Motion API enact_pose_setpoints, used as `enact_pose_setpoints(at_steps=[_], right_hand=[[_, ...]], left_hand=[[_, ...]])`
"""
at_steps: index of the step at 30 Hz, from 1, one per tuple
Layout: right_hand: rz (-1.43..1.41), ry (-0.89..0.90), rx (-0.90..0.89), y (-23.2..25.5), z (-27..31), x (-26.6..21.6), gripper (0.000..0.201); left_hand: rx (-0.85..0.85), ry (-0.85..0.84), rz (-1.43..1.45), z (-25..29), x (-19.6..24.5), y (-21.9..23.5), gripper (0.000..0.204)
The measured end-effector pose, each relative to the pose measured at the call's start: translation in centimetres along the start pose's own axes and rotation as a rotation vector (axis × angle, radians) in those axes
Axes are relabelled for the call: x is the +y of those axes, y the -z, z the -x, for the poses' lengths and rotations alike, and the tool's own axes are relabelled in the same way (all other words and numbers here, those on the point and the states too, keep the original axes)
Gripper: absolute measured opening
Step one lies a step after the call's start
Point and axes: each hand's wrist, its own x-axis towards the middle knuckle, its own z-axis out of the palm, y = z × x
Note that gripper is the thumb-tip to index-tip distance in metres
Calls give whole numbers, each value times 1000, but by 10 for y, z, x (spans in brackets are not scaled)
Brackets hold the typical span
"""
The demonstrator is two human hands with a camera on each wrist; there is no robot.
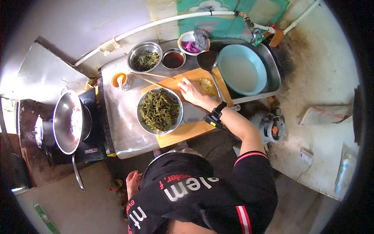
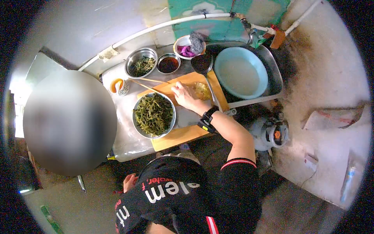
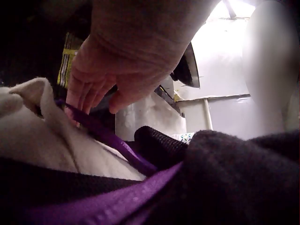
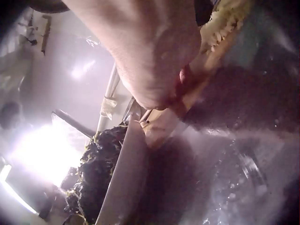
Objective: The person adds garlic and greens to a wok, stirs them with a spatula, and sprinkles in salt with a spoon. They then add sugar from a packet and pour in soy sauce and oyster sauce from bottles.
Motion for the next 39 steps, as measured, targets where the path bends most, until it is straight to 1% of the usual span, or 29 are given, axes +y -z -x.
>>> enact_pose_setpoints(at_steps=[3, 6, 7, 8, 9, 10, 12, 13, 16, 20, 23, 27, 29, 33, 35, 36, 38, 39], right_hand=[[8, -23, 7, -2, 2, -1, 8], [24, 33, -3, -3, 4, 2, 9], [-16, 20, -25, -2, 4, 1, 13], [40, -16, -100, 1, 2, 1, 14], [37, 14, -84, 1, 3, 4, 15], [31, 48, -68, 2, 3, 6, 16], [14, 75, -85, 4, 1, 7, 18], [19, 64, -124, 6, -1, 6, 18], [17, 75, -189, 9, -7, 8, 18], [25, 96, -268, 18, -12, 7, 17], [45, 104, -329, 22, -17, 4, 15], [60, 115, -337, 20, -20, 2, 14], [84, 73, -368, 21, -21, -1, 14], [85, 67, -337, 14, -24, 9, 12], [9, 41, -321, 14, -28, 21, 8], [17, 40, -322, 19, -30, 24, 8], [-678, -400, -398, 26, -33, 30, 5], [-822, -446, -384, 36, -34, 28, 6]], left_hand=[[21, 3, -23, 1, 0, 1, 24], [17, -28, -26, 1, -6, 6, 25], [21, -23, -17, 5, 0, 3, 25], [30, -15, -4, 8, 4, 0, 25], [24, -13, -83, 8, 5, 2, 25], [45, -2, -66, 7, 1, 3, 25], [19, -74, -2, 2, -9, 5, 24], [26, -26, 2, 3, -9, 6, 24], [65, -32, 22, 8, -11, 3, 24], [68, -51, 36, 11, -16, 0, 24], [98, -33, 28, 14, -19, -2, 23], [96, -42, 43, 14, -26, 2, 24], [90, -46, 62, 14, -30, 2, 24], [107, -64, 75, 20, -25, 1, 23], [113, -58, 79, 19, -28, 1, 23], [112, -56, 61, 18, -30, 4, 23], [110, -51, 42, 17, -32, 5, 23], [109, -61, 57, 19, -31, 5, 23]])
